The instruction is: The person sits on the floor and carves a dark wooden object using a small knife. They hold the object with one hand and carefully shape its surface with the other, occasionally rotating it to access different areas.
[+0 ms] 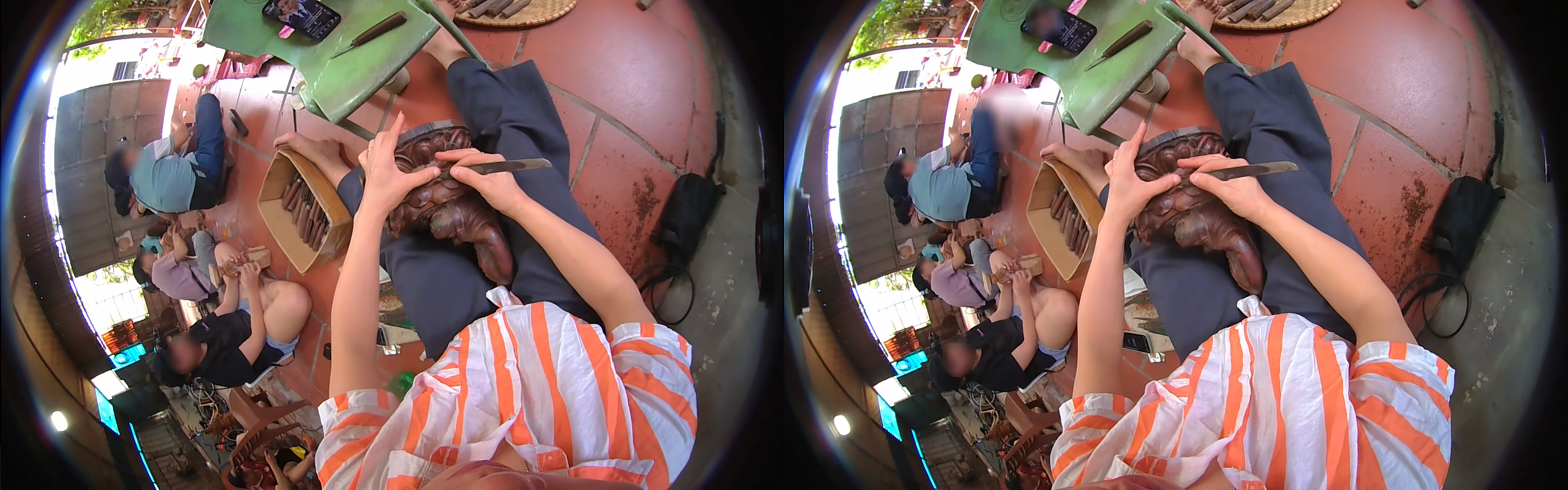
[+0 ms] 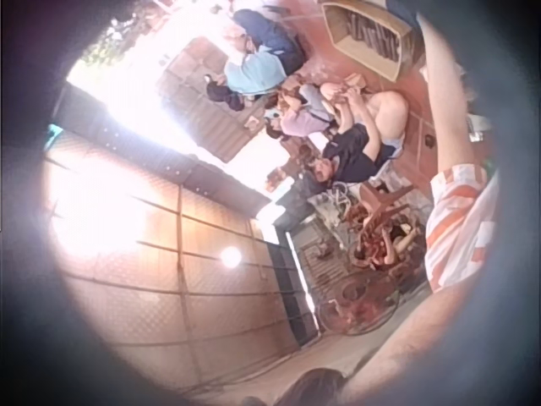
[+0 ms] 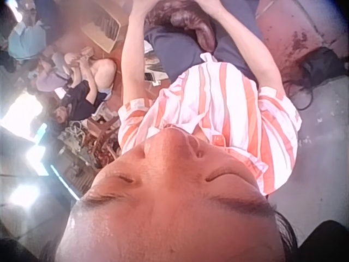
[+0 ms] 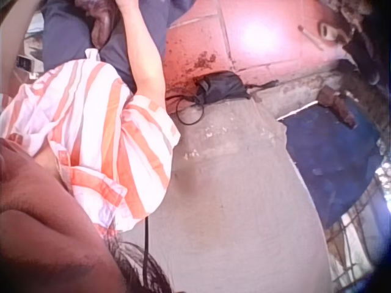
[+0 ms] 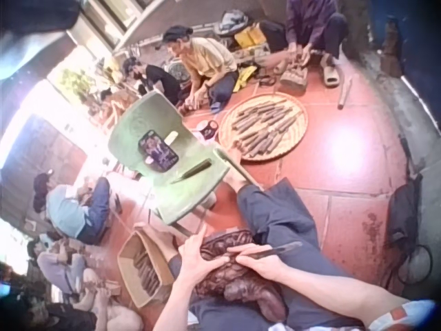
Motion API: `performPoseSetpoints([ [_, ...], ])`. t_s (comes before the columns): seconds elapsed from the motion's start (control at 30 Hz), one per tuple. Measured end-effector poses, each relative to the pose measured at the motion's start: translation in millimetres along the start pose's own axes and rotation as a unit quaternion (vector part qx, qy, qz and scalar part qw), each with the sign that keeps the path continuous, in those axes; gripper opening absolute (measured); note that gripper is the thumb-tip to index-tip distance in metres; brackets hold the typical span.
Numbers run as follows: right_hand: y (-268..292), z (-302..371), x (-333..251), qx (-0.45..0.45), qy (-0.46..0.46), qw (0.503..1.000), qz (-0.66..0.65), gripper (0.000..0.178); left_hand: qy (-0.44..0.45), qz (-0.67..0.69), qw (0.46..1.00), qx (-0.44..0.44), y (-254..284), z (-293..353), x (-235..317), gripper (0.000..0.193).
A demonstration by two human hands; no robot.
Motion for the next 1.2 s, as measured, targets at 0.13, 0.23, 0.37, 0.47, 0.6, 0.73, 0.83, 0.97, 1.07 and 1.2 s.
performPoseSetpoints([
  [0.13, 0, 3, 2, 0.024, -0.041, 0.998, -0.048, 0.019, 0.016, -0.020, 1.000, 0.014, -7, 0, -4, 0.105],
  [0.23, -4, 2, -6, -0.011, 0.011, 1.000, -0.003, 0.019, -0.010, 0.000, 1.000, -0.019, 1, 3, -6, 0.106],
  [0.37, 0, 0, 2, 0.009, -0.015, 1.000, 0.000, 0.018, 0.009, 0.004, 1.000, 0.004, -2, -2, -1, 0.104],
  [0.47, 2, 0, 7, 0.052, -0.046, 0.996, -0.052, 0.018, 0.023, -0.051, 0.998, 0.019, -7, -4, -3, 0.104],
  [0.6, -6, 7, -8, 0.019, 0.050, 0.997, 0.057, 0.018, -0.012, 0.008, 1.000, -0.026, 2, 2, -5, 0.102],
  [0.73, -4, 8, -4, 0.047, 0.015, 0.998, 0.033, 0.017, 0.007, -0.007, 1.000, -0.006, -1, -2, -3, 0.104],
  [0.83, -2, 11, -3, 0.075, -0.018, 0.997, -0.007, 0.017, 0.007, -0.033, 0.999, 0.008, -6, 0, -4, 0.105],
  [0.97, -7, 17, -9, 0.068, 0.048, 0.992, 0.091, 0.015, -0.008, 0.007, 1.000, -0.016, 1, 0, -5, 0.106],
  [1.07, -6, 18, -6, 0.080, 0.029, 0.995, 0.056, 0.015, 0.005, 0.011, 1.000, -0.012, -2, -1, -4, 0.106],
  [1.2, -4, 19, -6, 0.121, 0.020, 0.992, 0.035, 0.016, 0.014, -0.023, 1.000, 0.006, -4, -2, 0, 0.105],
])
Point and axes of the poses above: each hand's wrist, its own z-axis away from the middle knuckle, its own y-axis out of the back of the hand, x = y × z, the point moved 7 cm from there along -z, towards the middle knuckle, and after that the axes turned 6 degrees about z, right-handed, at the moved point
